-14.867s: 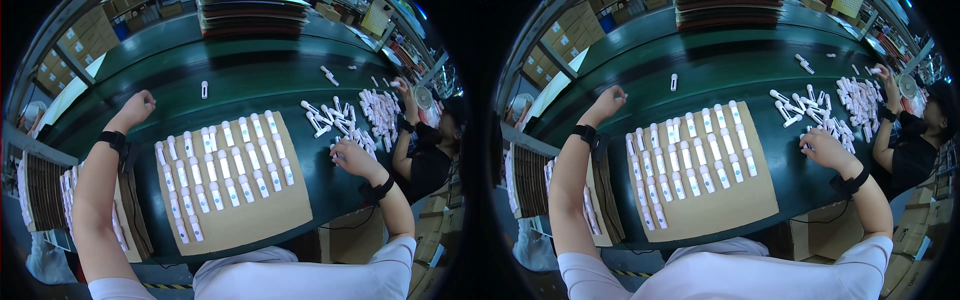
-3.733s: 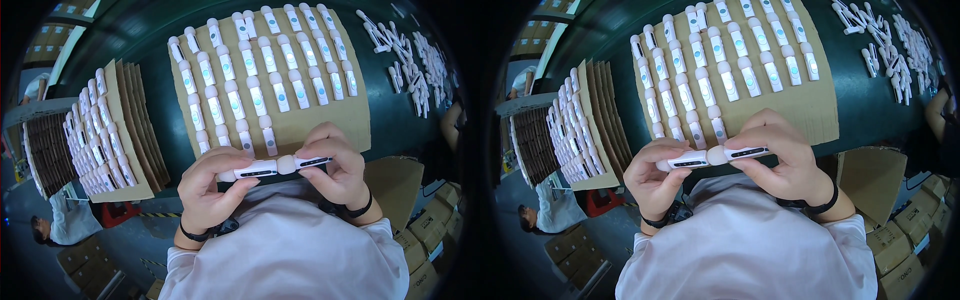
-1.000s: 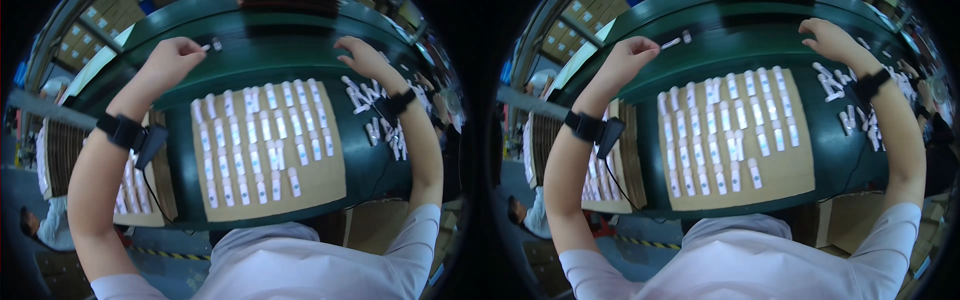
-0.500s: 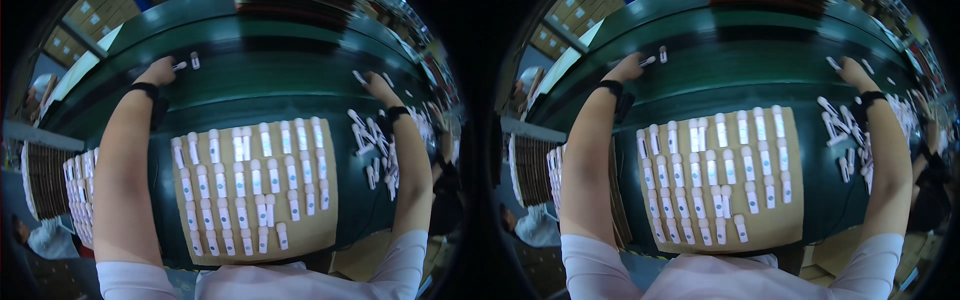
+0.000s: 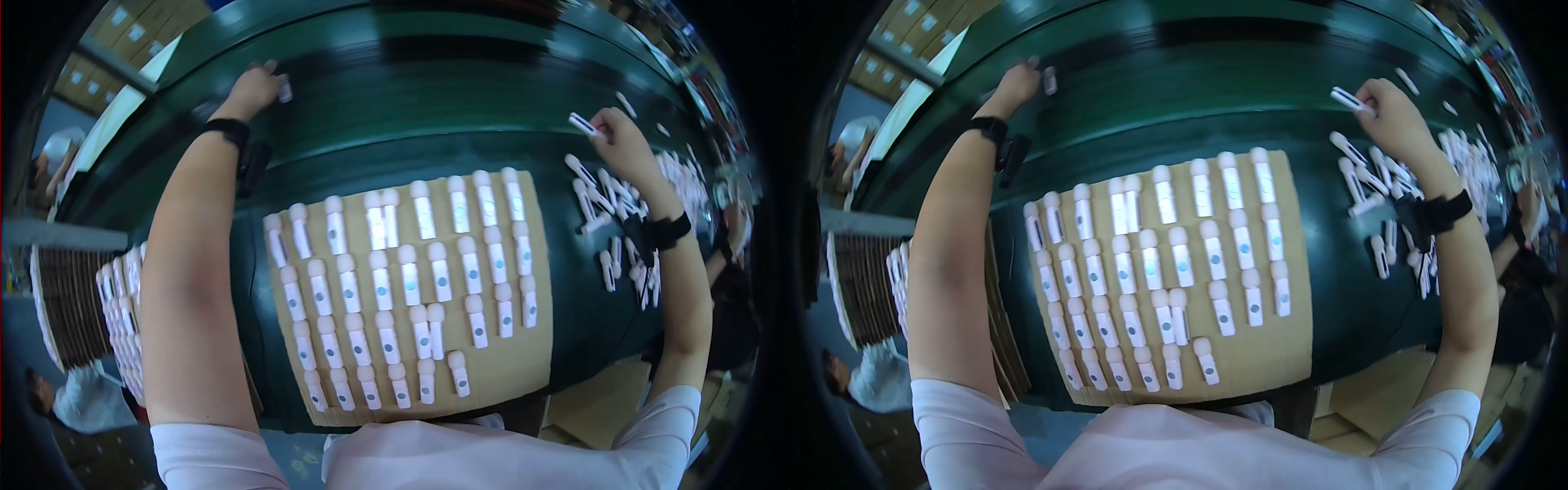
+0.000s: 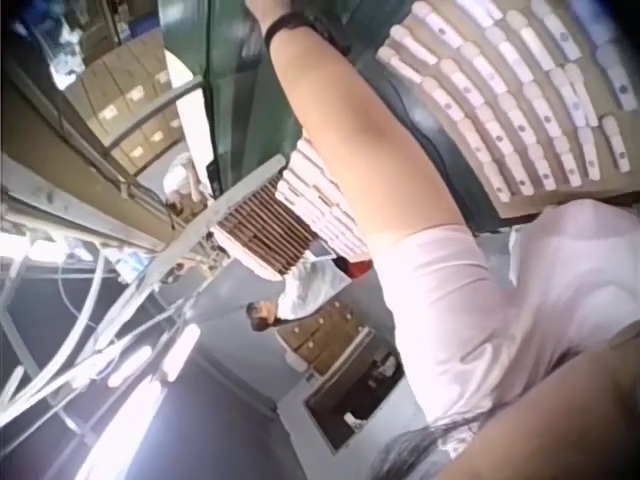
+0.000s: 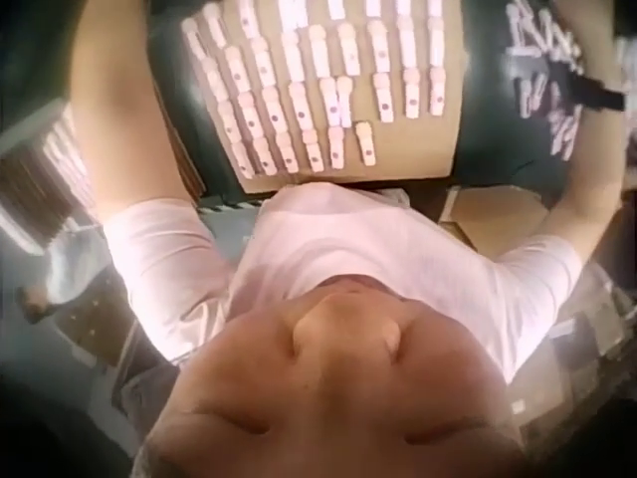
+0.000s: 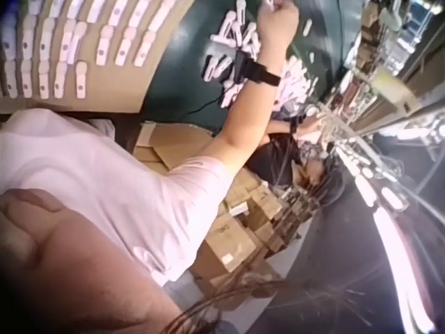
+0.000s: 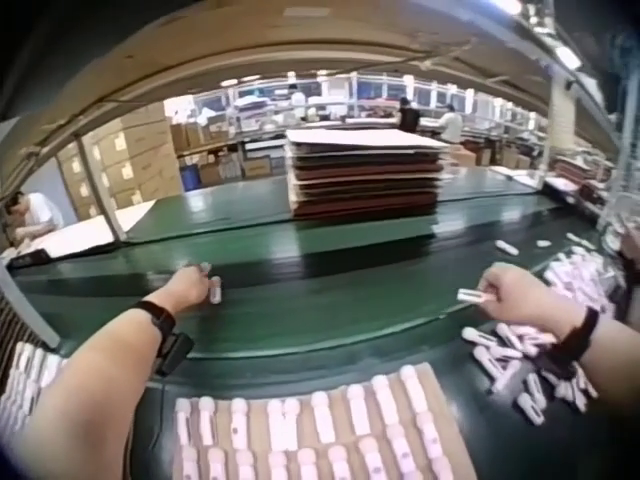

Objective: The person picks up a white electronic device from a pile, turns it over, and places it onto a cardboard sheet. They then pick up two devices, align them end-to-end, and place them back onto the cardboard.

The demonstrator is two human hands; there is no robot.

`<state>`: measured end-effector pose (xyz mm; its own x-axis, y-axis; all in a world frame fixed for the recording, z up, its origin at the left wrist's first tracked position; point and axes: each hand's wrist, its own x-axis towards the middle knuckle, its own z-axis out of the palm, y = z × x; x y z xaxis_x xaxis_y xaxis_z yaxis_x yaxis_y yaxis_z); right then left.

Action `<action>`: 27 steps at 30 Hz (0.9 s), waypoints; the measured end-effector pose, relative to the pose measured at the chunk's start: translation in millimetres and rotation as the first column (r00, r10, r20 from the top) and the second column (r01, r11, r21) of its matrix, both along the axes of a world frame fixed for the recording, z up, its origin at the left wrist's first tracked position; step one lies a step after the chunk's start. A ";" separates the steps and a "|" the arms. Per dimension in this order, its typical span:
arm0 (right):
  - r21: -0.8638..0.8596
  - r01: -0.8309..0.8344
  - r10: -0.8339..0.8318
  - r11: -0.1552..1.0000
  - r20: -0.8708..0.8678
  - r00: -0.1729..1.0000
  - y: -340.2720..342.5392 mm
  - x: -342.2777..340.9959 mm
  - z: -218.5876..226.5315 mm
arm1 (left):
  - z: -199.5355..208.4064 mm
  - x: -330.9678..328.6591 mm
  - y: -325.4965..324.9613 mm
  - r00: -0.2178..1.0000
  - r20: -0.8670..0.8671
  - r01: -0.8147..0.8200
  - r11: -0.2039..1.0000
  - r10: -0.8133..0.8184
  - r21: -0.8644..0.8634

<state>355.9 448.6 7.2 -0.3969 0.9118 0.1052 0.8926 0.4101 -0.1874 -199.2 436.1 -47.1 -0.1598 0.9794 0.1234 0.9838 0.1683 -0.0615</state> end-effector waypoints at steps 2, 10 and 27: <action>0.013 0.006 -0.005 1.000 -0.066 0.998 -39.6 8.1 2.8 | -5.3 -4.6 8.4 0.993 -0.020 0.106 0.964 -0.114 -0.245; -0.025 -0.001 -0.002 1.000 -0.102 0.995 -184.2 46.0 8.1 | -20.7 -31.7 -6.9 0.964 0.141 -0.209 0.972 0.223 -0.109; -0.032 -0.240 0.155 0.970 -0.679 0.717 -278.0 3.3 18.8 | 143.2 187.1 -260.2 0.358 0.927 0.303 0.953 -0.109 -0.005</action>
